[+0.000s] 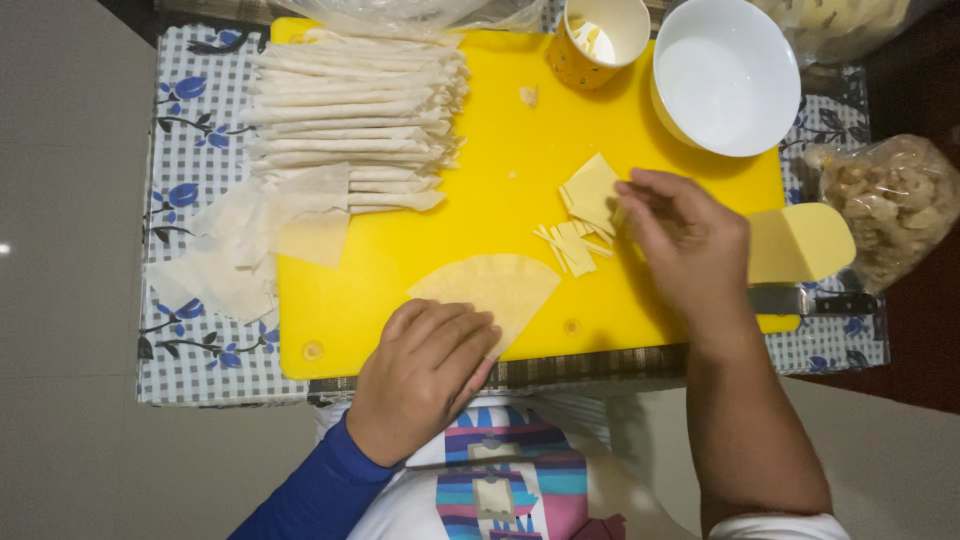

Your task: The person places cheese slices into circular dough wrappers, folds them into half-moon shapes, and seals the edges. They also cut cheese into thin strips and continue assembling the filled pastries on a yellow cutting board.

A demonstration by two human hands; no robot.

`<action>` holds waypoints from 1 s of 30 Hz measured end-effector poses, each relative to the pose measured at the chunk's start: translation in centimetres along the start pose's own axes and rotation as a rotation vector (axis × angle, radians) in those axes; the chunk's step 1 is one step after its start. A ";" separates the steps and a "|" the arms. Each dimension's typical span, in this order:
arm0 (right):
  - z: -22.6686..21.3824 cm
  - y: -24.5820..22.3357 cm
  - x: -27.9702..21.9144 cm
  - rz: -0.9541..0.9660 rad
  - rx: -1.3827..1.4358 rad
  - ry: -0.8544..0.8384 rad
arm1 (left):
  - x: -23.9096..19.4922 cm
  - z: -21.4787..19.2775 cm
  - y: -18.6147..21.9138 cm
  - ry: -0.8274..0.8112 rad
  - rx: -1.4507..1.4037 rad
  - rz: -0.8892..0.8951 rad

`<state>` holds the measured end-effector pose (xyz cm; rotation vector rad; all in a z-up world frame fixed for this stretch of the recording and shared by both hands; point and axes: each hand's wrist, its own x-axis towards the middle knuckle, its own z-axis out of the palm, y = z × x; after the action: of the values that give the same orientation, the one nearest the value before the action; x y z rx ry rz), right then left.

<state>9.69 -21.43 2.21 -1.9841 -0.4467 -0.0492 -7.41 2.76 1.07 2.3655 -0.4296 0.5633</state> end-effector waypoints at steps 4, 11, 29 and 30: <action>-1.3 0.9 -0.2 -0.039 0.064 0.090 | 0.1 -0.1 0.1 0.018 -0.002 -0.023; -1.4 0.0 -1.7 -0.013 0.188 0.025 | 0.8 -0.7 0.0 0.036 -0.209 -0.090; 1.6 -1.9 -6.2 0.079 0.293 -0.165 | 4.6 3.2 1.4 0.013 -0.673 -0.504; 1.5 -1.8 -6.3 0.066 0.295 -0.162 | 4.6 3.3 1.3 0.020 -0.693 -0.503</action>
<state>3.02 -21.20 1.65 -1.7168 -0.4637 0.2101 -3.11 -1.07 1.74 1.6977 0.0040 0.1561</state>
